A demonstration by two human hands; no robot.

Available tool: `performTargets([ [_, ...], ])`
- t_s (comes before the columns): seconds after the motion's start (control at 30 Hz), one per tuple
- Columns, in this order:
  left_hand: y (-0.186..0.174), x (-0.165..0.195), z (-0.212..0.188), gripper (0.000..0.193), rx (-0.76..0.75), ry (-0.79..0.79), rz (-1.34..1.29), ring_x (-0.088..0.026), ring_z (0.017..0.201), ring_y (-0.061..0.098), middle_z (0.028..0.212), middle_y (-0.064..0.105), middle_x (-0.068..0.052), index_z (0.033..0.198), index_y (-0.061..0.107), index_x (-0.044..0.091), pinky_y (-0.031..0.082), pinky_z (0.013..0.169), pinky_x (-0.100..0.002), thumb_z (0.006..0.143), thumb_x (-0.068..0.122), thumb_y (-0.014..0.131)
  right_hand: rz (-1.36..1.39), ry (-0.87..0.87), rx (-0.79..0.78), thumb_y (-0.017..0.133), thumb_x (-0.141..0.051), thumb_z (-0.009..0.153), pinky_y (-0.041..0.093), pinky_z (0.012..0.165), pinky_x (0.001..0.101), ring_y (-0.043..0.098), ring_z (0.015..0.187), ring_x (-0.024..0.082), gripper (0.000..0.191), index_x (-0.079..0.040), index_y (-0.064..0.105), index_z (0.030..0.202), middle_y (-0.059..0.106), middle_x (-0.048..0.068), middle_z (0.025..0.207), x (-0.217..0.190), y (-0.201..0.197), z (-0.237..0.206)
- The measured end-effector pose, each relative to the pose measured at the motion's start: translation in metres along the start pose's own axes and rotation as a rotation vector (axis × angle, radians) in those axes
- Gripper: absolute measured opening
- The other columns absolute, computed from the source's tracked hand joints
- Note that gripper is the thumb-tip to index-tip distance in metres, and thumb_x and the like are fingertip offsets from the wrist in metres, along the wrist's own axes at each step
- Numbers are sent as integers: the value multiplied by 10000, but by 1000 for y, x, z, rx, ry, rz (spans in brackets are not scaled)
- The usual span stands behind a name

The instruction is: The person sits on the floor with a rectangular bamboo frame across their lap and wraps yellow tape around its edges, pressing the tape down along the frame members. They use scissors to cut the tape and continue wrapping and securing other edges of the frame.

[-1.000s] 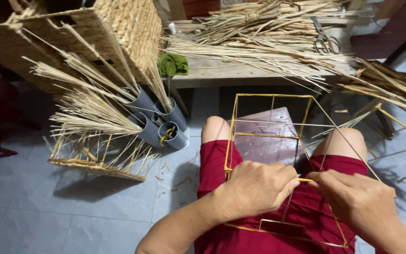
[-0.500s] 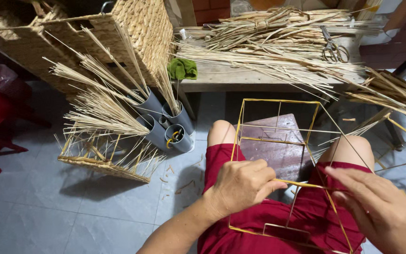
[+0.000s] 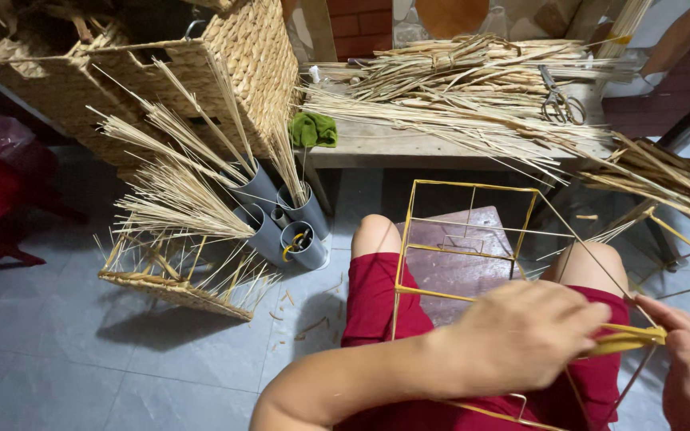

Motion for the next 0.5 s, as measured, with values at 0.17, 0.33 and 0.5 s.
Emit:
performTargets([
  [0.17,79,8,29,200,-50,31,116,-279,760,729,876,671,-146,972,656,21,565,599,-369,989,216,614,237,54,-40,512,-182,1099,365,1200,368,554,1359,241,445,109,512,1435,602,179,1369,31,-16,-12],
  [0.33,125,-1,40,134,-57,45,58,-278,694,731,813,668,-156,954,656,29,554,539,-360,956,145,589,334,209,-20,611,21,922,451,1088,431,590,1286,267,549,105,502,1453,619,175,1355,60,-25,-18],
  [0.5,136,-5,33,121,-79,39,5,-259,711,738,796,687,-147,961,636,28,549,533,-382,949,119,558,345,213,10,633,36,927,466,1080,402,609,1258,248,484,105,527,1394,632,163,1307,70,-17,-11],
])
Point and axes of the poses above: each hand's wrist, its own z-axis towards the middle knuckle, its own y-axis out of the palm, x = y × z, the point moved 1 cm from there along z, towards the middle knuckle
